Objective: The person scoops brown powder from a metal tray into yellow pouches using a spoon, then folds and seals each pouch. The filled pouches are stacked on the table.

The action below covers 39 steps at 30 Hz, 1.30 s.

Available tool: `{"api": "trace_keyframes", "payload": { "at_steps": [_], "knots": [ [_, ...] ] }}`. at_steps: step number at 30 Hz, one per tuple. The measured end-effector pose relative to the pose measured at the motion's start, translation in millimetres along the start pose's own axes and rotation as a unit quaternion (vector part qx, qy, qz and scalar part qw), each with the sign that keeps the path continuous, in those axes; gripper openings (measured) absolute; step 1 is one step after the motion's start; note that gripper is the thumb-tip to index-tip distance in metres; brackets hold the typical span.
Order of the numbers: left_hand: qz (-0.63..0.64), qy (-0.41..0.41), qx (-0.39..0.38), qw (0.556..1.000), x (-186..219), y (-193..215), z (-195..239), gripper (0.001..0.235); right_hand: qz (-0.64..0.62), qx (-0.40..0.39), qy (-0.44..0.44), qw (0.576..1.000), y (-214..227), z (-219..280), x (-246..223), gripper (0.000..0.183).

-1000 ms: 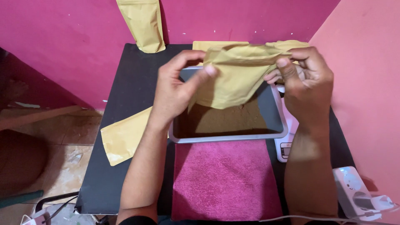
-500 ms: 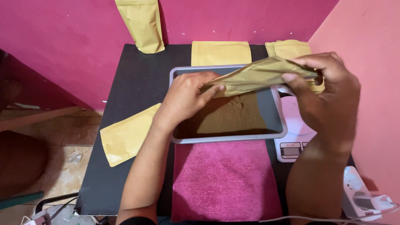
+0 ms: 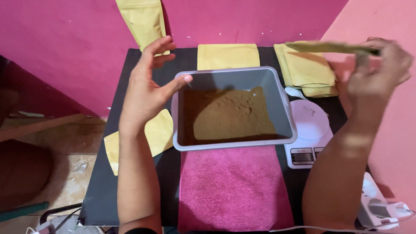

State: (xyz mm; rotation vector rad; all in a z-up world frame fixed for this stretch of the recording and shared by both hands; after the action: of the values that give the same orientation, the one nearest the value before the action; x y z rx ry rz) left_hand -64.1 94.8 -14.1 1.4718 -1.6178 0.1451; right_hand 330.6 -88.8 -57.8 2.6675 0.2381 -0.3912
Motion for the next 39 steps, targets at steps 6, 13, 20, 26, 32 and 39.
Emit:
{"api": "trace_keyframes", "payload": {
  "at_steps": [6, 13, 20, 26, 32, 39],
  "knots": [
    [-0.033, 0.015, 0.001, 0.999, -17, 10, 1, 0.065, 0.171, -0.309, -0.378, 0.856, -34, 18, 45, 0.083],
    [-0.112, 0.165, 0.117, 0.973, -89, 13, -23, 0.063, 0.087, -0.214, -0.287, 0.93, 4, -16, -12, 0.07],
    [-0.318, 0.272, 0.093, 0.903, -255, 14, -104, 0.075, 0.05, -0.151, -0.127, 0.979, 20, -22, -46, 0.058],
    [-0.221, 0.381, 0.268, 0.857, -414, 61, -134, 0.13, 0.064, -0.182, -0.131, 0.972, 15, -34, -67, 0.061],
    [0.078, 0.233, 0.178, 0.953, -410, 50, -139, 0.142, 0.06, -0.156, -0.072, 0.983, 13, -29, -60, 0.062],
    [-0.036, 0.16, 0.193, 0.967, -367, 65, -127, 0.012, 0.038, -0.157, -0.047, 0.986, 7, -33, -70, 0.061]
  ]
}}
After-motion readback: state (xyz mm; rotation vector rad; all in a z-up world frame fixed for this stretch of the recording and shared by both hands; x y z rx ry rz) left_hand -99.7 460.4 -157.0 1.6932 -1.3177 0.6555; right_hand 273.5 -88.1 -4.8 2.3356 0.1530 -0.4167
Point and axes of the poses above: each hand's wrist, its own z-axis away from the middle knuckle, its own y-axis out of the back of the hand, x = y × z, the point moved 7 cm from there along -z, towards the middle knuckle, and after that the axes turned 2 degrees about -y, right-handed, at the moved point
